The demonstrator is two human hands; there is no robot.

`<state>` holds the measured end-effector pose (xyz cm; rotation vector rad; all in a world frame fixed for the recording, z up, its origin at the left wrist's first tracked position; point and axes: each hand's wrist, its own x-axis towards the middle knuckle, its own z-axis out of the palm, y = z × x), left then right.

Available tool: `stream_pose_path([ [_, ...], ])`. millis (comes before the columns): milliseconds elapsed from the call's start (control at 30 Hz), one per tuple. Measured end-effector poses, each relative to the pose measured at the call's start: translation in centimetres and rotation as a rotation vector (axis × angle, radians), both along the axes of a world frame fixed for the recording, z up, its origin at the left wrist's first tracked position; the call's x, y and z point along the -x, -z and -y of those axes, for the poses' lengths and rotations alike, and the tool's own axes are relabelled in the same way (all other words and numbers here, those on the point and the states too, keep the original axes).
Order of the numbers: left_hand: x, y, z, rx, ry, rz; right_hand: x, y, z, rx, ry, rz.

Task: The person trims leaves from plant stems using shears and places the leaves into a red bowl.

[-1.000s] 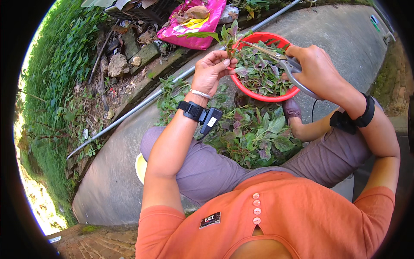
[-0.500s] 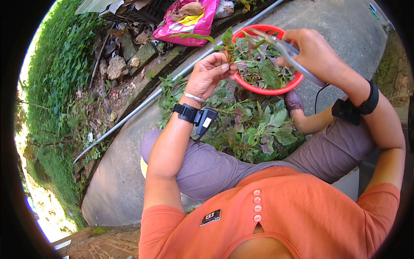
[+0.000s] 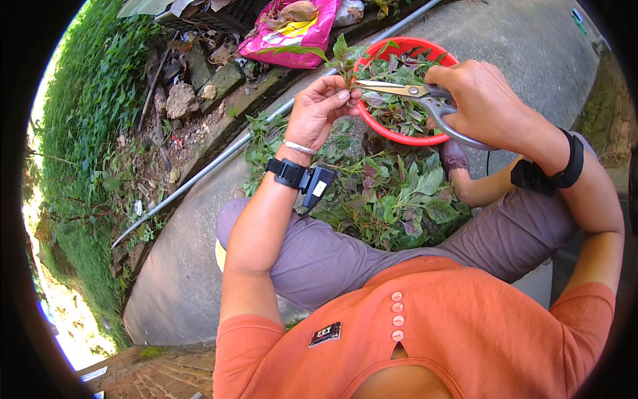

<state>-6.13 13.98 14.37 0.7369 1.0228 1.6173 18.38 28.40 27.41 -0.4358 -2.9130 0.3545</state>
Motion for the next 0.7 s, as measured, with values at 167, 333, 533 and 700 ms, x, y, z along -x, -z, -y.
stream_pose_path([
  [167,-0.3,0.0,0.0,-0.003,-0.008,-0.021,0.0,-0.5,-0.2,0.008,0.052,0.002],
  [333,-0.1,0.0,0.0,0.005,0.024,-0.017,-0.1,-0.7,-0.7,0.038,0.07,0.077],
  [533,-0.3,-0.4,0.2,-0.012,0.13,-0.019,-0.2,-0.7,-0.9,0.172,0.078,0.117],
  [700,-0.1,-0.7,0.4,-0.002,0.14,-0.018,-0.1,-1.1,-1.0,0.192,0.069,0.144],
])
